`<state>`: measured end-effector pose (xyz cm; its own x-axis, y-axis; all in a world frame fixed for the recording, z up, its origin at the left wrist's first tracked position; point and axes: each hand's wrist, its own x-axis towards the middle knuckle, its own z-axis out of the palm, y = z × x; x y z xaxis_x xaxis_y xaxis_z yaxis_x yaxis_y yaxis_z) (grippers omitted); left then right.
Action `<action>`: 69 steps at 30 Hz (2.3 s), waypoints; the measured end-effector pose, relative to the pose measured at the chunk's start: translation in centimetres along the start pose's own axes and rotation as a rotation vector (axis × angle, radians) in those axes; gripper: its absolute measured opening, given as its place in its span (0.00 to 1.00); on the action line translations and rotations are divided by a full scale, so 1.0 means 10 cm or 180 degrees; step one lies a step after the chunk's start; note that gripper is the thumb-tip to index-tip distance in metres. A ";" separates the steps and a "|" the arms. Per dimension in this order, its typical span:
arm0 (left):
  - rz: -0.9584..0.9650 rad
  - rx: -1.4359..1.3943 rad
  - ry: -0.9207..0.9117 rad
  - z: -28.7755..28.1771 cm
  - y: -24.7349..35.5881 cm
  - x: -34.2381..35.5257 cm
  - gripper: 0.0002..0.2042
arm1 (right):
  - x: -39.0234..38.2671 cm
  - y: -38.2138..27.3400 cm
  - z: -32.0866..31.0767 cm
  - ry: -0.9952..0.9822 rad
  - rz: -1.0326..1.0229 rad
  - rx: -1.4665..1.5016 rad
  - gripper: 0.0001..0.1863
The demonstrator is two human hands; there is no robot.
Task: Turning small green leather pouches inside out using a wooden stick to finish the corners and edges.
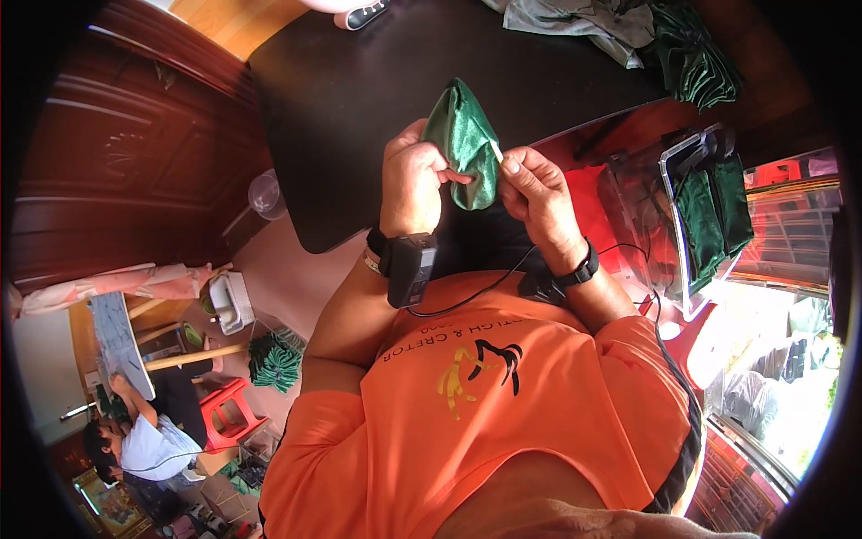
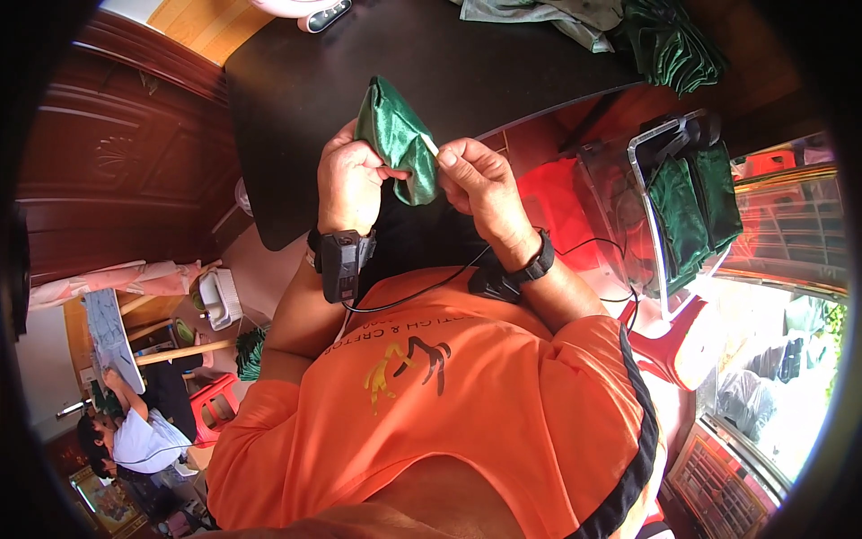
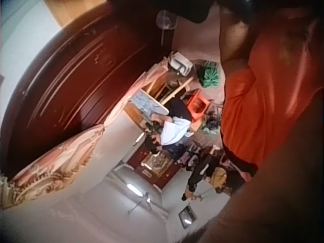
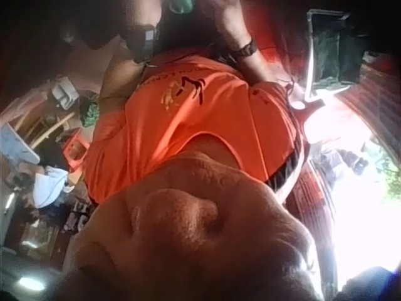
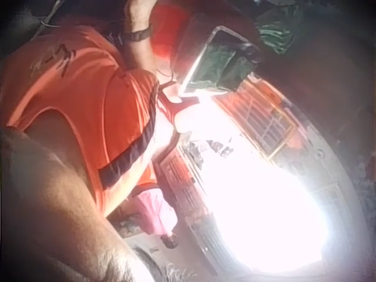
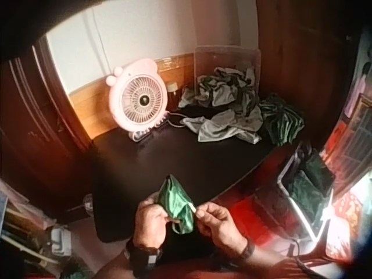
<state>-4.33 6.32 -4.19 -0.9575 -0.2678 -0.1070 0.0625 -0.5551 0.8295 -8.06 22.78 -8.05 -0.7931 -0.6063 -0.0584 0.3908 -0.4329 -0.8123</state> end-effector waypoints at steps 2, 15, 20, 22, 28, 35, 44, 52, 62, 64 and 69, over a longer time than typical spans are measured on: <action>0.0133 0.0115 0.0143 0.03 0.03 0.00 0.12 | 0.00 -0.01 -0.01 0.0033 -0.0085 -0.0096 0.10; 0.0134 0.0233 -0.0118 -0.02 0.01 -0.04 0.14 | 0.00 -0.03 -0.02 0.0015 -0.0396 -0.0610 0.08; 0.0965 0.1327 0.0219 -0.03 0.22 -0.13 0.17 | 0.01 -0.09 -0.06 -0.0088 -0.0267 -0.0634 0.09; 0.1621 0.1717 0.0325 -0.01 0.35 -0.17 0.20 | -0.01 -0.11 -0.07 -0.0114 -0.0268 -0.0655 0.09; 0.0609 0.1121 -0.0776 0.05 0.39 -0.12 0.13 | -0.04 -0.14 -0.03 -0.0371 -0.0306 -0.1417 0.12; 0.0646 0.0851 -0.0395 0.01 0.34 -0.08 0.12 | -0.08 -0.10 -0.07 -0.0228 -0.0380 -0.1689 0.12; 0.0860 0.0846 -0.0113 0.10 0.09 -0.19 0.08 | -0.06 0.00 0.07 -0.0156 0.0186 -0.0413 0.12; 0.1170 0.1057 0.0044 0.07 0.21 -0.13 0.08 | -0.02 -0.01 -0.08 -0.0308 -0.0313 -0.1470 0.14; 0.0696 0.1463 -0.0137 0.07 0.10 -0.20 0.06 | -0.07 0.02 0.03 -0.0125 0.0060 -0.1044 0.14; 0.0700 0.1482 -0.0131 0.10 0.12 -0.20 0.06 | -0.07 0.02 0.03 -0.0379 0.0371 -0.0337 0.15; 0.0758 0.1239 -0.0165 0.02 0.13 -0.16 0.07 | -0.07 0.05 -0.02 -0.0344 0.0225 -0.0755 0.14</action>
<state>-2.72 6.17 -2.83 -0.9428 -0.3067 0.1309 0.1816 -0.1429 0.9729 -7.43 23.15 -8.52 -0.7082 -0.7027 -0.0677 0.3129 -0.2265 -0.9224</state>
